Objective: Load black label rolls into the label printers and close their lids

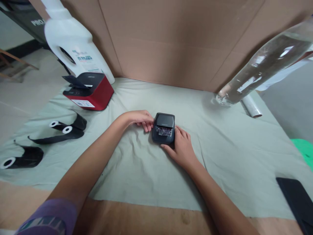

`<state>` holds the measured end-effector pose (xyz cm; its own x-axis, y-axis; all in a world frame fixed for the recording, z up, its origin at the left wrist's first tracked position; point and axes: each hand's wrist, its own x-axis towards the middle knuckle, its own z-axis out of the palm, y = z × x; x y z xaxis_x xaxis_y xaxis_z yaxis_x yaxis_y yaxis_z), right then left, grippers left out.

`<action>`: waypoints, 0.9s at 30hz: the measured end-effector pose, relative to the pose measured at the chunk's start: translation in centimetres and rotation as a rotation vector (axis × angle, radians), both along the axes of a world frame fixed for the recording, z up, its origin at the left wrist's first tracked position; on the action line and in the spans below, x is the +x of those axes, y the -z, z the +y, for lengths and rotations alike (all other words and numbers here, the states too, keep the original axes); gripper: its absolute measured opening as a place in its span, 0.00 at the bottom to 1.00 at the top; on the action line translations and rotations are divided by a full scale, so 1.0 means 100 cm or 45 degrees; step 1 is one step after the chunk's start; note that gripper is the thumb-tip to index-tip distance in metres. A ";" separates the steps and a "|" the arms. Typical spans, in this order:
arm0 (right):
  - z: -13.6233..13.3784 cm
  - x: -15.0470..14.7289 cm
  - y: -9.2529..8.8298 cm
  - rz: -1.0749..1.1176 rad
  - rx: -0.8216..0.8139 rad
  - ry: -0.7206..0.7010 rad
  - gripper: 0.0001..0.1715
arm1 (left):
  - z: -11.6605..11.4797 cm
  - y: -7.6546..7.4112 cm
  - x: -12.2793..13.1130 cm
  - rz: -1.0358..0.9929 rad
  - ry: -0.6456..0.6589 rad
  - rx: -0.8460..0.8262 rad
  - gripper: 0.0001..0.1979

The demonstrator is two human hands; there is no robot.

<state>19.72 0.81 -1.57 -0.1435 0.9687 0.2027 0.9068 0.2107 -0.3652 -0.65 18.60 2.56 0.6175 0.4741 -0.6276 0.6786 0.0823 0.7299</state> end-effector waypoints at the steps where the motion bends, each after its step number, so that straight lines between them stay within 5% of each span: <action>1: 0.000 0.000 0.000 0.000 0.000 0.003 0.43 | 0.000 0.000 0.001 0.005 -0.002 -0.002 0.10; 27: 0.000 0.002 0.003 0.022 0.001 0.027 0.46 | -0.002 0.004 -0.010 -0.150 0.027 -0.003 0.09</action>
<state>19.88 0.83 -1.88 -0.1196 0.9713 0.2055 0.9046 0.1919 -0.3806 -1.63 18.44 2.14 0.6969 0.4586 -0.5513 0.5900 0.0704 0.8043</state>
